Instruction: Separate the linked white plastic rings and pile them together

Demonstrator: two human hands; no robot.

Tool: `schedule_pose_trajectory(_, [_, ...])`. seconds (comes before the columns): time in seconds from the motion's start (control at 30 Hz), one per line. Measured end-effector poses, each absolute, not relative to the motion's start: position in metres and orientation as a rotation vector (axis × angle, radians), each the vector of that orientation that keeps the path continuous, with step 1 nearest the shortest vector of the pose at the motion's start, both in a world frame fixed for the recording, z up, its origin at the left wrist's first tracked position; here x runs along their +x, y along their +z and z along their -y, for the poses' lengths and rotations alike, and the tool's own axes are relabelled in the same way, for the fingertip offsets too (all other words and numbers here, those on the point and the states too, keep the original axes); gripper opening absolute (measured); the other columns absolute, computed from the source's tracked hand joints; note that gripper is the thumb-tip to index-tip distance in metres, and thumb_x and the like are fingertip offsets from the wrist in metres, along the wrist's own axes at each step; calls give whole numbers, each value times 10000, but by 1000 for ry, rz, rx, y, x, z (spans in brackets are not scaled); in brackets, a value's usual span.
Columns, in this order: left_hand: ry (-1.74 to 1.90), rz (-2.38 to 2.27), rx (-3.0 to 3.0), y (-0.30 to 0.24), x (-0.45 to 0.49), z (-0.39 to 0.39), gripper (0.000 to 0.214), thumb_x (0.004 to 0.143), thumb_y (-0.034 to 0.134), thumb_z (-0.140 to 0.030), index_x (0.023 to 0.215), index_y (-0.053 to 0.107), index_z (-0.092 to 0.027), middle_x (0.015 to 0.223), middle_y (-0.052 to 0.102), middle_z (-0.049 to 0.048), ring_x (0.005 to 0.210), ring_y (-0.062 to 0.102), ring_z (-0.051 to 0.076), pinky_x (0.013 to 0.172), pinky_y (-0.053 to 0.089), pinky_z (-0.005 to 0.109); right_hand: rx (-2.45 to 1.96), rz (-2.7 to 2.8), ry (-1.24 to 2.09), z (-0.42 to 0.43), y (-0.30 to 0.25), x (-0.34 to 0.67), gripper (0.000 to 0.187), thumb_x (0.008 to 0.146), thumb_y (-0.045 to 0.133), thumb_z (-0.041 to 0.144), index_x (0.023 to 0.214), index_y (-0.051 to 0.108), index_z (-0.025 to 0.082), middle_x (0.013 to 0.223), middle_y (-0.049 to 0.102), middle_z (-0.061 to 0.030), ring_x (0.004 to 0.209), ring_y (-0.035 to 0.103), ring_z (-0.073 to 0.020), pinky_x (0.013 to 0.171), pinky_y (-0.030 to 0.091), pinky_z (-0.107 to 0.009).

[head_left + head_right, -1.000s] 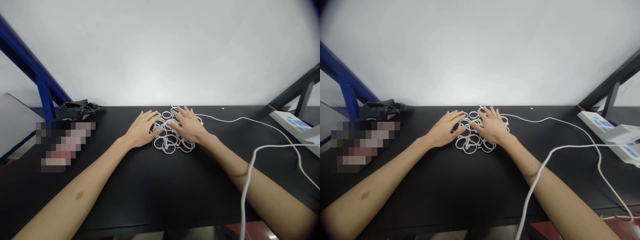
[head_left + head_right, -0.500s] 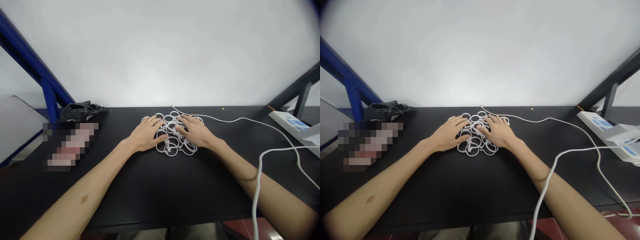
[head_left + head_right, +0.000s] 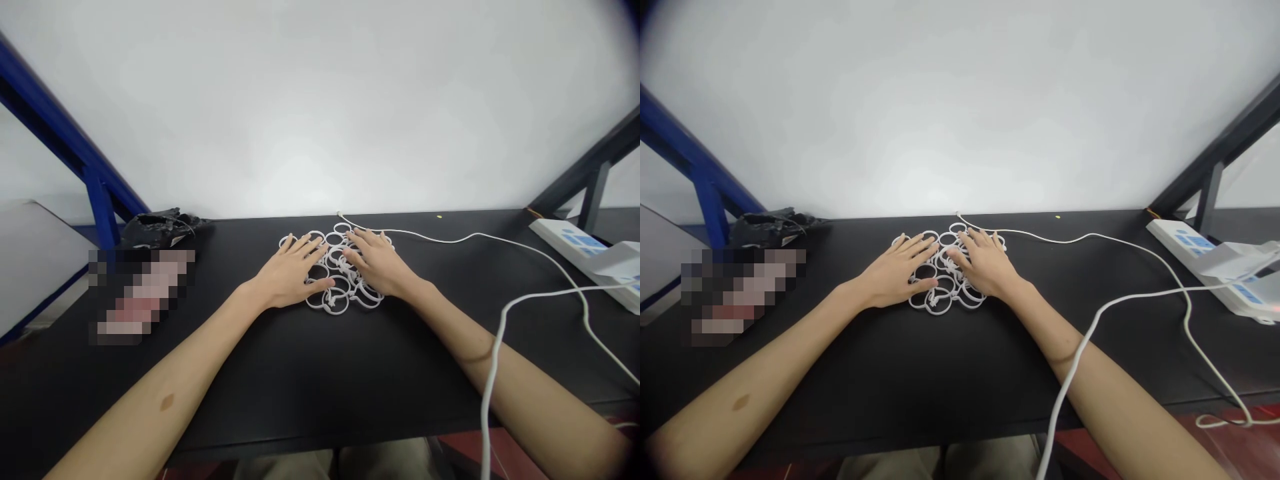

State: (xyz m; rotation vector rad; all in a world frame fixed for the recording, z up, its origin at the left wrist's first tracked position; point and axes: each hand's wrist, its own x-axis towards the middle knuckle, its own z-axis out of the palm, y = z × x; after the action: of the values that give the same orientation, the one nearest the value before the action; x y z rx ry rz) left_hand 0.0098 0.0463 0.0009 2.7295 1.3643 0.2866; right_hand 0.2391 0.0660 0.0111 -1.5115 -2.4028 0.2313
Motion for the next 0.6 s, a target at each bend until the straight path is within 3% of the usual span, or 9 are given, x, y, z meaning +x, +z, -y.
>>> schedule_pose_trajectory(0.17, [332,-1426,2756,6,7,-47,744,926,276,-679,1519,244,-230,1590,259,60,1478,172,260,1207,75,507,-1370,2253,166,-68,15,250,604,990,223,526,1347,524,142,1384,544,-151,1349,416,-319,1145,220,-574])
schedule_pose_trajectory(0.3, [541,-1566,2728,10,-1,-45,576,988,276,-546,1427,411,-198,1495,439,74,1405,339,245,1195,149,497,-1340,2125,183,-65,20,262,510,993,284,486,1204,609,155,1191,652,-133,1140,563,-281,1032,384,-489])
schedule_pose_trajectory(0.47, [1000,-1753,2576,13,-27,-47,300,963,363,-241,1105,623,-188,1126,670,65,1076,569,234,961,446,424,-1369,1939,188,-64,23,266,369,968,411,450,1031,667,192,1080,694,-93,1029,585,-262,922,435,-430])
schedule_pose_trajectory(0.6, [1083,-1806,2590,15,-49,-51,298,805,375,-39,780,620,-207,819,670,31,835,587,207,779,467,361,-1304,1867,179,-58,22,258,281,953,466,394,980,665,198,1028,701,-76,989,583,-245,882,441,-405])
